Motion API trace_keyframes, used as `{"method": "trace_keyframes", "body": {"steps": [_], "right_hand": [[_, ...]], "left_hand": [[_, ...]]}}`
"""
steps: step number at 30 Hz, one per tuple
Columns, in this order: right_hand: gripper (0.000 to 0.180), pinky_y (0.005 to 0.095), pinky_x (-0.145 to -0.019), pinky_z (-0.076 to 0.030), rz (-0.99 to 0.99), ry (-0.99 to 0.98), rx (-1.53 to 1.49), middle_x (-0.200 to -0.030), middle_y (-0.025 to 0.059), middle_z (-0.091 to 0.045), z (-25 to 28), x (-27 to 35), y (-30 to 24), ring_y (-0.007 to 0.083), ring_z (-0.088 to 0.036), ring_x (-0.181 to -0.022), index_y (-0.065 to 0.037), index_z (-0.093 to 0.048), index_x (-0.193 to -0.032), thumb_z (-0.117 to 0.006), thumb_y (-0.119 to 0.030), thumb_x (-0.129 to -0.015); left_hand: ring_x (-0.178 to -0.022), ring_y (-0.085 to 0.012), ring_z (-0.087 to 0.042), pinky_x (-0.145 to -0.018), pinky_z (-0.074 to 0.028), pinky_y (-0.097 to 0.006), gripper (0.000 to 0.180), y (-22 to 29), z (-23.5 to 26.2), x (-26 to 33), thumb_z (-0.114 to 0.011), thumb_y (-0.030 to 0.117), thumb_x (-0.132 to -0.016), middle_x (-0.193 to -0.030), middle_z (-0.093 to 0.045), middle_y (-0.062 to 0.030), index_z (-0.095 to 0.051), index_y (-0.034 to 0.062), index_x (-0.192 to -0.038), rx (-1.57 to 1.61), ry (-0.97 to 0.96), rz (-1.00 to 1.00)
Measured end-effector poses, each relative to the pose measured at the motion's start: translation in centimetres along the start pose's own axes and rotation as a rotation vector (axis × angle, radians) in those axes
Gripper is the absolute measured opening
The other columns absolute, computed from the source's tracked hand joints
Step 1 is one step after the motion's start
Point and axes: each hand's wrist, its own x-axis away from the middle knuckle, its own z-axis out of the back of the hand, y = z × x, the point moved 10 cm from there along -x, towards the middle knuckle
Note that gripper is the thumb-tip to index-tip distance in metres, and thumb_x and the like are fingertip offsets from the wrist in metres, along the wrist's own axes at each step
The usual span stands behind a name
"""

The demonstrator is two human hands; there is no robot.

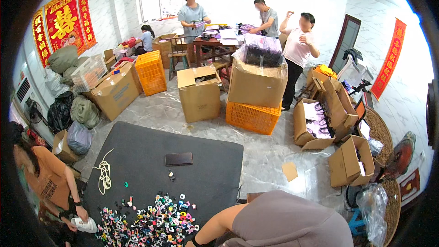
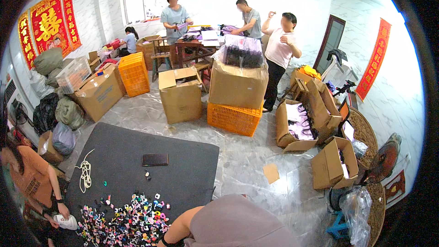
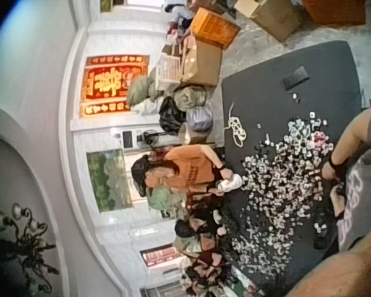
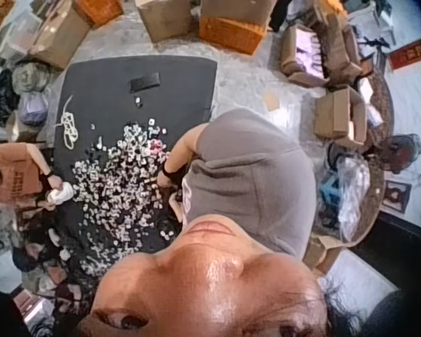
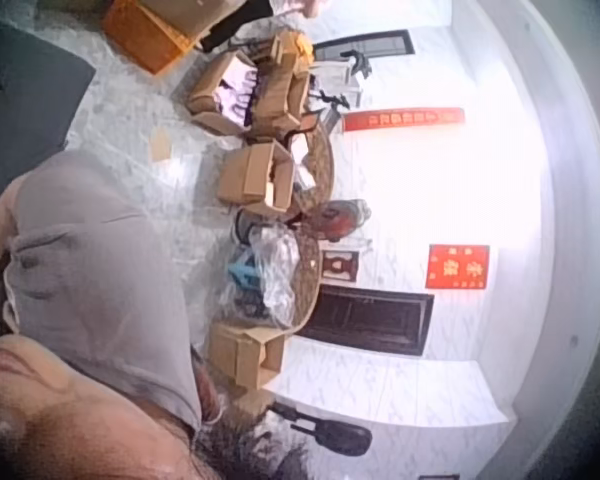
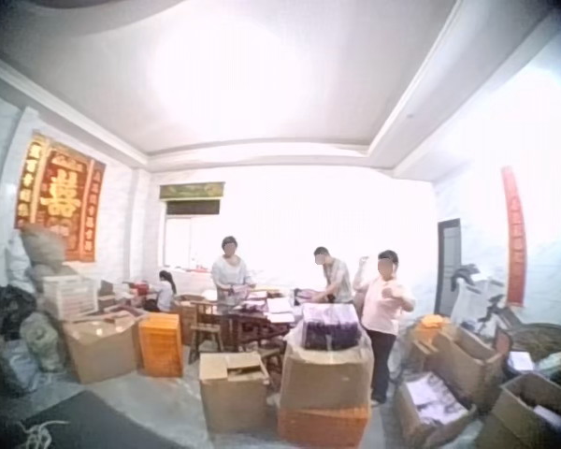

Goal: Picking individual small decorative plastic charms from a large pile and pressing them into the ventilation holes of foam clogs.

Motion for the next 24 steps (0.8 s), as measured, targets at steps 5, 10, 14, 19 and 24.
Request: {"method": "trace_keyframes", "body": {"steps": [5,10,14,19,24], "right_hand": [[0.040,0.0430,-0.073,-0.048,-0.100,0.019,-0.018,-0.092,0.0131,-0.065,-0.3,-0.7,1.4,0.0297,-0.061,-0.085,-0.005,-0.069,-0.091,-0.074,-0.040,-0.071],[0.039,0.0449,-0.071,-0.048,-0.178,0.039,-0.025,-0.091,0.0121,-0.065,-0.2,-0.9,2.2,0.0318,-0.061,-0.086,-0.006,-0.068,-0.088,-0.076,-0.038,-0.067],[0.038,0.0464,-0.069,-0.048,-0.199,0.044,-0.031,-0.091,0.0114,-0.065,-0.1,-1.1,2.7,0.0334,-0.061,-0.087,-0.006,-0.067,-0.086,-0.077,-0.036,-0.064],[0.038,0.0483,-0.068,-0.048,-0.190,0.054,-0.015,-0.090,0.0104,-0.064,-1.1,-0.8,2.5,0.0354,-0.061,-0.089,-0.007,-0.065,-0.083,-0.079,-0.034,-0.060],[0.044,0.0477,-0.051,-0.049,-0.042,0.201,-0.061,-0.072,0.0091,-0.065,-0.6,-1.0,-1.3,0.0358,-0.063,-0.068,-0.006,-0.067,-0.072,-0.082,-0.041,-0.051]], "left_hand": [[-0.089,-0.0224,-0.054,-0.085,-0.042,-0.032,0.021,-0.8,1.4,-1.9,-0.040,-0.002,-0.083,-0.093,-0.059,-0.0119,-0.056,-0.0030,-0.098,0.333,0.064,0.109],[-0.086,-0.0214,-0.054,-0.083,-0.042,-0.031,0.017,-0.4,3.3,-2.8,-0.042,0.002,-0.085,-0.089,-0.059,-0.0106,-0.056,-0.0024,-0.093,0.663,0.142,0.232],[-0.084,-0.0206,-0.054,-0.082,-0.042,-0.031,0.015,1.1,3.6,-1.7,-0.044,0.006,-0.086,-0.087,-0.059,-0.0096,-0.056,-0.0019,-0.089,0.939,0.230,0.360],[-0.082,-0.0196,-0.054,-0.080,-0.042,-0.030,0.015,5.4,7.3,-0.1,-0.047,0.010,-0.088,-0.083,-0.059,-0.0084,-0.057,-0.0013,-0.085,1.273,0.397,0.520],[-0.079,-0.0186,-0.054,-0.078,-0.042,-0.030,0.019,14.9,9.7,5.1,-0.050,0.014,-0.089,-0.080,-0.059,-0.0071,-0.057,-0.0007,-0.080,1.701,0.745,0.709]]}}
